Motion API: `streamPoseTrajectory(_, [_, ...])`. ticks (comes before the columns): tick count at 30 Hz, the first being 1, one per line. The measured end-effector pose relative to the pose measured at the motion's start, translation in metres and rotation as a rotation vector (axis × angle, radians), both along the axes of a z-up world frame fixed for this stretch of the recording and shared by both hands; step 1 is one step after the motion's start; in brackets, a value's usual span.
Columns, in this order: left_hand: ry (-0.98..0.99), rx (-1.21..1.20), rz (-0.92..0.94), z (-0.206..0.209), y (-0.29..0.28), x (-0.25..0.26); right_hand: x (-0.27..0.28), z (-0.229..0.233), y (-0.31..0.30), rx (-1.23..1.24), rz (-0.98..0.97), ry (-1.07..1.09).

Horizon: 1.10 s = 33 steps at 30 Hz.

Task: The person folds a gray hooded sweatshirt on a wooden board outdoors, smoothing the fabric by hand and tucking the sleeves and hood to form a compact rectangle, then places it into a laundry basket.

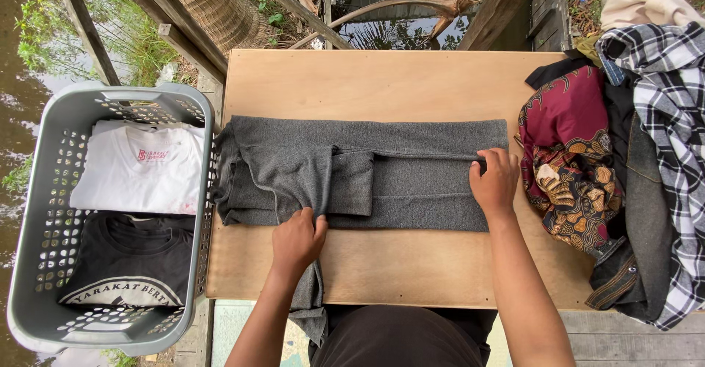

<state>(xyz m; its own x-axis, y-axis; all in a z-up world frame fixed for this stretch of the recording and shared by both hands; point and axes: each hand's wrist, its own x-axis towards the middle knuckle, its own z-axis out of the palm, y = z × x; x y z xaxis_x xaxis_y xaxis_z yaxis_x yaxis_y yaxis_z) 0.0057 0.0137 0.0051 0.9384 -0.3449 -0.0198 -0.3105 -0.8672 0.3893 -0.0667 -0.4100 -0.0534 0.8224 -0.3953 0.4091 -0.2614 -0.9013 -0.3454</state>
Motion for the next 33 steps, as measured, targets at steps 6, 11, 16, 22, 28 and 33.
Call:
streamPoseTrajectory(6, [-0.197, -0.133, 0.026, -0.007, 0.006, 0.074, 0.016, 0.006, 0.005, -0.042, 0.052, 0.035])
streamPoseTrajectory(11, [-0.295, 0.073, -0.019, -0.043, 0.003, 0.167, 0.037, -0.009, 0.002, -0.083, 0.096, 0.185])
streamPoseTrajectory(16, [-0.05, 0.263, 0.108, -0.082, 0.005, 0.204, 0.039, -0.027, -0.01, -0.035, 0.057, 0.292])
streamPoseTrajectory(22, [-0.101, 0.337, 0.134, -0.089, 0.002, 0.202, 0.038, -0.025, -0.013, -0.036, 0.055, 0.327])
streamPoseTrajectory(28, [-0.095, 0.059, -0.299, -0.068, -0.074, 0.166, 0.064, 0.002, 0.038, -0.054, 0.27, 0.324])
streamPoseTrajectory(33, [-0.12, 0.116, -0.458, -0.08, -0.145, 0.125, 0.092, 0.002, 0.097, -0.041, 0.519, 0.315])
